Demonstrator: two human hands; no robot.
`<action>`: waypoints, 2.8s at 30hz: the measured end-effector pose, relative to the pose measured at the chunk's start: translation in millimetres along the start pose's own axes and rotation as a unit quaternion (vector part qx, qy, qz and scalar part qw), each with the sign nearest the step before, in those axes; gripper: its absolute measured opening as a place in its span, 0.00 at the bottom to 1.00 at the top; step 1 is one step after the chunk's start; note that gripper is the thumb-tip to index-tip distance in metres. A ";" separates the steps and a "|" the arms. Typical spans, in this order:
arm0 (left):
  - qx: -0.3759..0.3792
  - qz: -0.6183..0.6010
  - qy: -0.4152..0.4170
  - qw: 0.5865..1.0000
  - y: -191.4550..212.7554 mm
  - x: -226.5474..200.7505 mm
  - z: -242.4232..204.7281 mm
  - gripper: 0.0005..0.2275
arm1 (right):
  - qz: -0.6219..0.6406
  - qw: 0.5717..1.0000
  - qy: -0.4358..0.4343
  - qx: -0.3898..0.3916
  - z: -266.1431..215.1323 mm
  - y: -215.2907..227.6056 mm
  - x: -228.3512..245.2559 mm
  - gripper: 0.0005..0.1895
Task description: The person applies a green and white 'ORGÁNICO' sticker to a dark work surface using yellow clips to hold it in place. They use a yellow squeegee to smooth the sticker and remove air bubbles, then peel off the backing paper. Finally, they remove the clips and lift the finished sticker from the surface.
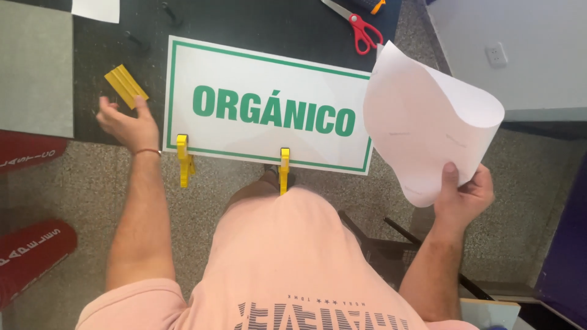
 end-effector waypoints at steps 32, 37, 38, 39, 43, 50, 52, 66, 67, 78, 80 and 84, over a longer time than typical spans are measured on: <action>0.079 -0.477 0.278 0.830 56.3 108.8 167.0 0.31 | -0.093 0.783 -0.558 0.260 -259.4 -323.6 -145.0 0.41; -0.082 -0.062 0.098 0.990 66.3 148.0 78.7 0.46 | -0.154 0.824 -0.496 0.224 -278.3 -333.5 -202.5 0.12; 0.028 -0.073 0.091 0.993 70.6 144.4 47.9 0.43 | -0.169 0.823 -0.485 0.243 -275.9 -329.4 -192.1 0.19; 0.135 -0.087 0.082 0.984 69.8 138.2 18.4 0.39 | -0.183 0.823 -0.470 0.261 -266.5 -327.9 -184.6 0.27; 0.390 -0.015 0.175 0.904 53.8 124.8 -73.7 0.46 | -0.193 0.814 -0.452 0.310 -273.1 -287.1 -146.5 0.32; 0.470 -0.028 0.247 0.847 -31.6 134.7 -124.0 0.45 | -0.261 0.767 -0.440 0.387 -293.0 -126.4 -200.5 0.30; 0.429 -0.066 0.253 0.865 -50.7 174.3 -138.2 0.38 | -0.257 0.760 -0.457 0.384 -283.7 -90.0 -187.0 0.27; 0.334 0.095 0.212 0.914 29.0 201.5 -161.3 0.22 | -0.020 0.866 -0.237 0.439 4.8 -194.0 -80.7 0.36; 0.331 0.097 0.213 0.914 49.4 203.8 -171.6 0.22 | -0.018 0.865 -0.236 0.442 20.0 -205.9 -54.1 0.36; 0.218 0.074 -0.230 0.946 28.4 -81.1 -77.3 0.17 | -0.272 0.882 0.113 0.369 113.3 -345.6 -81.1 0.38; 0.190 0.085 -0.318 0.925 -27.6 -126.5 -42.2 0.20 | -0.264 0.890 0.111 0.356 124.0 -371.4 -80.9 0.38; 0.251 0.178 -0.392 0.867 -153.2 -183.9 18.7 0.31 | -0.267 0.895 0.076 0.350 142.6 -406.0 -78.5 0.38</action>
Point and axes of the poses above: each hand's wrist, its own z-axis towards the middle knuckle, its own y-axis out of the back of the hand, x = y × z, the point moved 2 cm from there along z, towards the middle knuckle, and after that the axes turned 2 degrees about -z, right-handed, at the moved point
